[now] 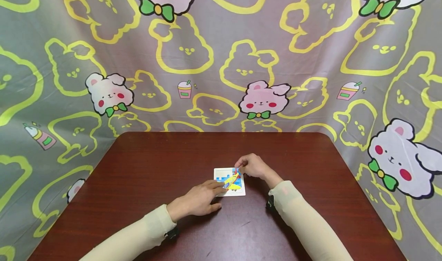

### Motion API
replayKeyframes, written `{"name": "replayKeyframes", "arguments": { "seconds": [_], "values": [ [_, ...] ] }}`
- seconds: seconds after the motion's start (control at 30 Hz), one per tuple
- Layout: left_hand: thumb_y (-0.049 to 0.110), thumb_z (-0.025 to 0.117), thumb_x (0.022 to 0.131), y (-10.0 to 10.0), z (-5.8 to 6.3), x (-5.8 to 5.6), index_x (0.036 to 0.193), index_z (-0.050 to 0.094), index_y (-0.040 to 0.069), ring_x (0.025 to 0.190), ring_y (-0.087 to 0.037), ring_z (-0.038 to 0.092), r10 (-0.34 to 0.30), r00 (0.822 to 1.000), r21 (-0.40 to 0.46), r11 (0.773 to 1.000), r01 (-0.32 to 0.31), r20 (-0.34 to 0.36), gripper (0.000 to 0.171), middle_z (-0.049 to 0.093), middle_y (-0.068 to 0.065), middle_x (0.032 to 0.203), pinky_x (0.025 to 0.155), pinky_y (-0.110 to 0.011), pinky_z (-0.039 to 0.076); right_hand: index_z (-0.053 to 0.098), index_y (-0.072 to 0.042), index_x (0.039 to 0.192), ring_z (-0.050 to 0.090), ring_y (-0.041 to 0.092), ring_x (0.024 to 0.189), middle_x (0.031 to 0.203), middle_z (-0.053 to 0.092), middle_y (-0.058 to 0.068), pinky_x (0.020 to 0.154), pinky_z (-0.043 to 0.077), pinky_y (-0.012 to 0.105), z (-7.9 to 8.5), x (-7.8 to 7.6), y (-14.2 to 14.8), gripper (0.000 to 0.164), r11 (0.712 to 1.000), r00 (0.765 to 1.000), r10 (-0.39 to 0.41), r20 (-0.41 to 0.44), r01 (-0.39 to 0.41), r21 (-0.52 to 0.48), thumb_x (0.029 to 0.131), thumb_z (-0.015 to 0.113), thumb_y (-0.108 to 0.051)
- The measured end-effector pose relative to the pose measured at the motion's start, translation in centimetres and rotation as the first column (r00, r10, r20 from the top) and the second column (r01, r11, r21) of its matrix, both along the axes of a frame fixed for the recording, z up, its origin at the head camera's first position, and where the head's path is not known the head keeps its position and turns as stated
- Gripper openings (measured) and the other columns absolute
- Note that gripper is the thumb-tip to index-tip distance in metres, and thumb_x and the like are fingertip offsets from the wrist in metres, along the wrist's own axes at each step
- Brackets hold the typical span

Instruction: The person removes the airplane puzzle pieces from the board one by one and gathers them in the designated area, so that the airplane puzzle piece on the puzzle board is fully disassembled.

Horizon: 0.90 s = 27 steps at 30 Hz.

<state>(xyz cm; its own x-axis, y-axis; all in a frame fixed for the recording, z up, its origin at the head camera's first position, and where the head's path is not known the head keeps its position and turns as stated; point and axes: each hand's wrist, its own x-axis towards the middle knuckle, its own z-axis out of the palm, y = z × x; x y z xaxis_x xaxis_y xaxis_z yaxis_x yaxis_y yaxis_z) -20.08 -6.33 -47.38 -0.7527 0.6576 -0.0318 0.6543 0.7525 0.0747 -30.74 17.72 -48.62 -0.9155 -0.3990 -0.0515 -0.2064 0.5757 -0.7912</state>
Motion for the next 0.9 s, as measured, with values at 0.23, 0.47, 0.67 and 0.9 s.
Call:
{"name": "replayKeyframes", "arguments": {
  "seconds": [0.23,0.47,0.67,0.9],
  "values": [
    [0.040,0.066,0.092,0.1,0.0,0.2,0.139,0.059,0.020,0.138,-0.023,0.048,-0.005,1.000,-0.013,1.000,0.005,0.007,0.052,0.052,0.000,0.150,0.102,-0.040,0.052,0.075,-0.005,0.096,0.061,0.022,0.057,0.082,0.073,0.008,0.052,0.052,0.033,0.3,-0.1,0.4,0.015,0.999,0.999,-0.025,0.032,0.026,-0.023,0.082,0.072,0.000],
    [0.040,0.066,0.092,0.0,0.2,0.5,0.139,0.059,0.020,0.138,-0.023,0.049,-0.016,1.000,-0.013,1.000,0.016,0.003,0.052,0.053,0.001,0.150,0.103,-0.039,0.051,0.076,-0.006,0.096,0.061,0.020,0.063,0.081,0.072,0.005,0.055,0.050,0.030,0.3,-0.2,1.0,0.015,0.999,0.999,-0.043,0.032,0.044,-0.014,0.083,0.070,-0.002],
    [0.041,0.065,0.093,-0.1,0.2,0.7,0.140,0.059,0.020,0.137,-0.023,0.050,-0.025,1.000,-0.021,0.999,0.025,-0.005,0.052,0.053,0.001,0.149,0.104,-0.038,0.051,0.075,-0.005,0.097,0.061,0.022,0.066,0.082,0.072,0.009,0.058,0.053,0.034,0.4,-0.3,1.7,0.013,0.998,0.997,-0.061,0.046,0.062,-0.025,0.087,0.069,-0.002],
    [0.042,0.065,0.093,-0.3,0.0,0.8,0.139,0.060,0.021,0.137,-0.023,0.050,-0.026,1.000,-0.023,0.999,0.025,-0.015,0.051,0.054,0.002,0.148,0.104,-0.037,0.051,0.075,-0.006,0.098,0.060,0.019,0.065,0.078,0.070,0.005,0.056,0.050,0.032,0.6,-0.4,2.7,0.014,0.996,0.996,-0.083,0.035,0.084,-0.020,0.087,0.067,-0.003]
  ]
}}
